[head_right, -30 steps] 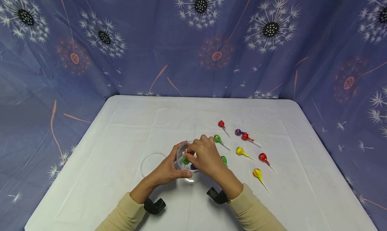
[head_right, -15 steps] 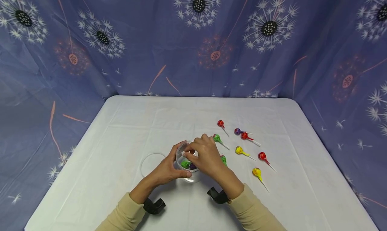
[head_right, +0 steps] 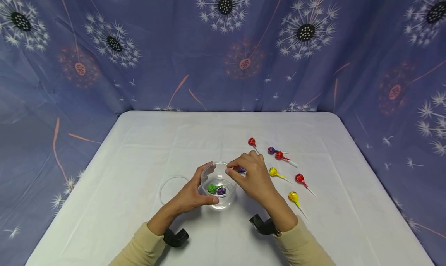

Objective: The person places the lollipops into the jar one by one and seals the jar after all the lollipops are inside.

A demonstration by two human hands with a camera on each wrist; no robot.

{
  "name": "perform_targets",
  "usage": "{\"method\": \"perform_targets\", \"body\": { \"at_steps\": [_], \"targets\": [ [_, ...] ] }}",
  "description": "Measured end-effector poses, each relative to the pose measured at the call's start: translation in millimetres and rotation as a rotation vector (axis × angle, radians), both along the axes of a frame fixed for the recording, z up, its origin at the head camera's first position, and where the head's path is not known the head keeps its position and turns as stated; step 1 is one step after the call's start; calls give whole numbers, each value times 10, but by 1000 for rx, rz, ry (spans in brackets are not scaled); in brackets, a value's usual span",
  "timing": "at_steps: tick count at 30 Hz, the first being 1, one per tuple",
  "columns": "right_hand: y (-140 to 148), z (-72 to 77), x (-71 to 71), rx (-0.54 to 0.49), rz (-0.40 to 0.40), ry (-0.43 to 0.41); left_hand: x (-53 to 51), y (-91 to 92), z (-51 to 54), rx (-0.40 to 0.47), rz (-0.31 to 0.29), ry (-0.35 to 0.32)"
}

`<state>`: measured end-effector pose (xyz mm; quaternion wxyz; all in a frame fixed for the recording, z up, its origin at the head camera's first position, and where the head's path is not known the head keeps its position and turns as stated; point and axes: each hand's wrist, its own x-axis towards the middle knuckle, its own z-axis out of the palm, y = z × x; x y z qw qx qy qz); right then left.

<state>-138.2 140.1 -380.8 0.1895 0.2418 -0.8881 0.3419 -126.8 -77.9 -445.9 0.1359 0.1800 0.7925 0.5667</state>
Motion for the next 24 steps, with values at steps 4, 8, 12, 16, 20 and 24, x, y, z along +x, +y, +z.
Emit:
{"method": "perform_targets", "body": {
  "at_steps": [4,8,12,16,20,24],
  "targets": [
    [82,28,31,-10,-40,-3,-2,5,-3,-6,0,6],
    [202,39,72,-18,-96,7,-1,4,-2,-20,8,12],
    [350,20,110,-52,-126,11,-2,-1,0,-22,16,23],
    [487,-13,156,-89,-162,-11,-2,-3,0,-18,13,23],
    [605,-61,209,-113,-207,-52,2,0,6,-25,15,13],
    [710,-123,252,-126,-225,-68,6,3,16,-25,18,16]
  ]
}}
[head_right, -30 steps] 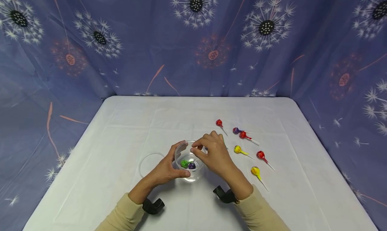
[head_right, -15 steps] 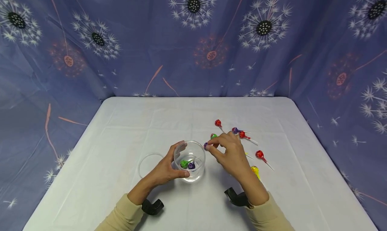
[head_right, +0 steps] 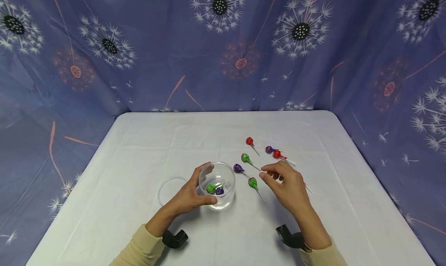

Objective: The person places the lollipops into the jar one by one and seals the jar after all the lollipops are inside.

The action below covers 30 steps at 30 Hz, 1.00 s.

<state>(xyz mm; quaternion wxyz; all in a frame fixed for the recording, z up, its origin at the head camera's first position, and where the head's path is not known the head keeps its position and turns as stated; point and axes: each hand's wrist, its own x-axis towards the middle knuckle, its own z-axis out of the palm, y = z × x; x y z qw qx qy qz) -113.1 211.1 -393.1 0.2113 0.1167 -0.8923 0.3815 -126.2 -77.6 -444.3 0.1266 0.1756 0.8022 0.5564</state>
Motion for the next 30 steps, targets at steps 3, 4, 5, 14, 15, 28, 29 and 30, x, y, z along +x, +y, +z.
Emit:
{"method": "perform_targets", "body": {
  "at_steps": [3,4,5,14,15,28,29,30],
  "targets": [
    [63,-41,24,-1,-21,-6,2,0,-1,4,1,1],
    [83,-54,33,0,-31,-7,0,1,-5,5,1,0],
    [103,-64,43,-1,-42,-12,0,1,-7,7,1,-2],
    [316,-162,157,13,-174,-56,0,1,-9,8,-1,-1],
    [341,-170,172,16,-192,-66,0,1,-11,6,-1,-1],
    [632,-374,336,82,-384,-255,5,3,-11,8,4,-3],
    [645,-399,348,83,-392,-265,5,3,-12,8,3,-1],
    [660,-421,358,80,-396,-278,4,4,-13,9,2,1]
  ]
}}
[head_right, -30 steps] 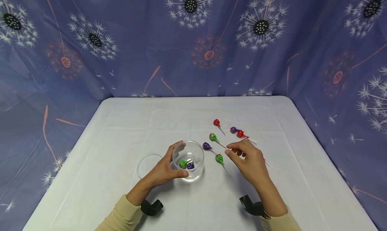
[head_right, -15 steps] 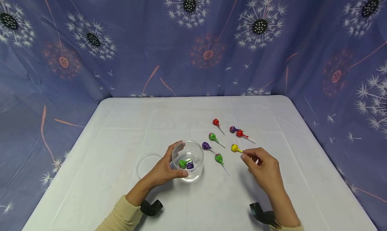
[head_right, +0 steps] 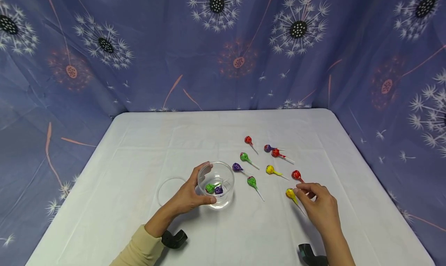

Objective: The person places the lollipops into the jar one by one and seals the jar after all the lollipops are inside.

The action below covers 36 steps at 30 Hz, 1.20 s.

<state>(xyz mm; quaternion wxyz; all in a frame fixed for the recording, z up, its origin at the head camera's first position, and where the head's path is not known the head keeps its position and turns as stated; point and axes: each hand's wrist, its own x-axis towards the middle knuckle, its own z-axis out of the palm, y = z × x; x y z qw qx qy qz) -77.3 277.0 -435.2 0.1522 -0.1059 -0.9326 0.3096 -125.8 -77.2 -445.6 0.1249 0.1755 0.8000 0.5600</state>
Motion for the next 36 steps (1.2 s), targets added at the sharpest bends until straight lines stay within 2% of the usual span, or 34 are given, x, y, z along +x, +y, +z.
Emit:
{"method": "perform_targets", "body": {
  "at_steps": [5,16,26,36],
  "targets": [
    [71,-97,38,9,6,-46,0,-2,-7,11,-3,-6],
    [207,-310,107,29,19,-211,-7,-3,-7,-8,-11,-9],
    [254,-398,64,2,8,-348,-7,-5,3,-5,-7,-13],
    [226,-456,38,38,20,-344,-7,-4,-11,13,-12,-10]
  ]
}}
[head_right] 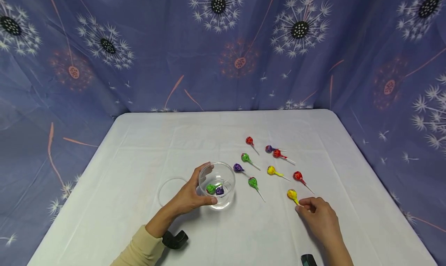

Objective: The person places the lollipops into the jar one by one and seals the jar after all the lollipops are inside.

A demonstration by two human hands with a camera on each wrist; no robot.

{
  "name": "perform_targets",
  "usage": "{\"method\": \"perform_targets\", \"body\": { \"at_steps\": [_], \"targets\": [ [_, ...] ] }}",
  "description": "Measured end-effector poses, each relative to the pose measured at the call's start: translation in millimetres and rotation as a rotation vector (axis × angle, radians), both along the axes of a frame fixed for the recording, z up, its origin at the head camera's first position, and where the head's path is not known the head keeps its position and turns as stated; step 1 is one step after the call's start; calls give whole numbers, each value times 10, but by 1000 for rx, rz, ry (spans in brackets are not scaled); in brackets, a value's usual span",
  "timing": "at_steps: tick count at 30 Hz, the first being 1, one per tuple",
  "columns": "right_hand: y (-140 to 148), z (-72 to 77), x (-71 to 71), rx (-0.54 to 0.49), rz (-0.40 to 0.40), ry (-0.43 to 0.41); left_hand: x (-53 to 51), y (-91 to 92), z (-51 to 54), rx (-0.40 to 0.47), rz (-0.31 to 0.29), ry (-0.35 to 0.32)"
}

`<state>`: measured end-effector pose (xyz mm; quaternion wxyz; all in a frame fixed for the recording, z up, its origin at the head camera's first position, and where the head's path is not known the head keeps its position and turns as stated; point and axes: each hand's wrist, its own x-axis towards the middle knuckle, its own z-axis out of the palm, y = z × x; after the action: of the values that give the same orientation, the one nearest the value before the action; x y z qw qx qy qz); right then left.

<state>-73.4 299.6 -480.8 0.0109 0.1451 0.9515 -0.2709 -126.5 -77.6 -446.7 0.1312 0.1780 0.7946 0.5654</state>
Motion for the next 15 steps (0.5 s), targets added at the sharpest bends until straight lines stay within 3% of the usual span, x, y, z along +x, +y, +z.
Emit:
{"method": "perform_targets", "body": {
  "at_steps": [15],
  "targets": [
    [-21,-11,9,43,11,118,9,6,19,-10,6,3]
  ]
}}
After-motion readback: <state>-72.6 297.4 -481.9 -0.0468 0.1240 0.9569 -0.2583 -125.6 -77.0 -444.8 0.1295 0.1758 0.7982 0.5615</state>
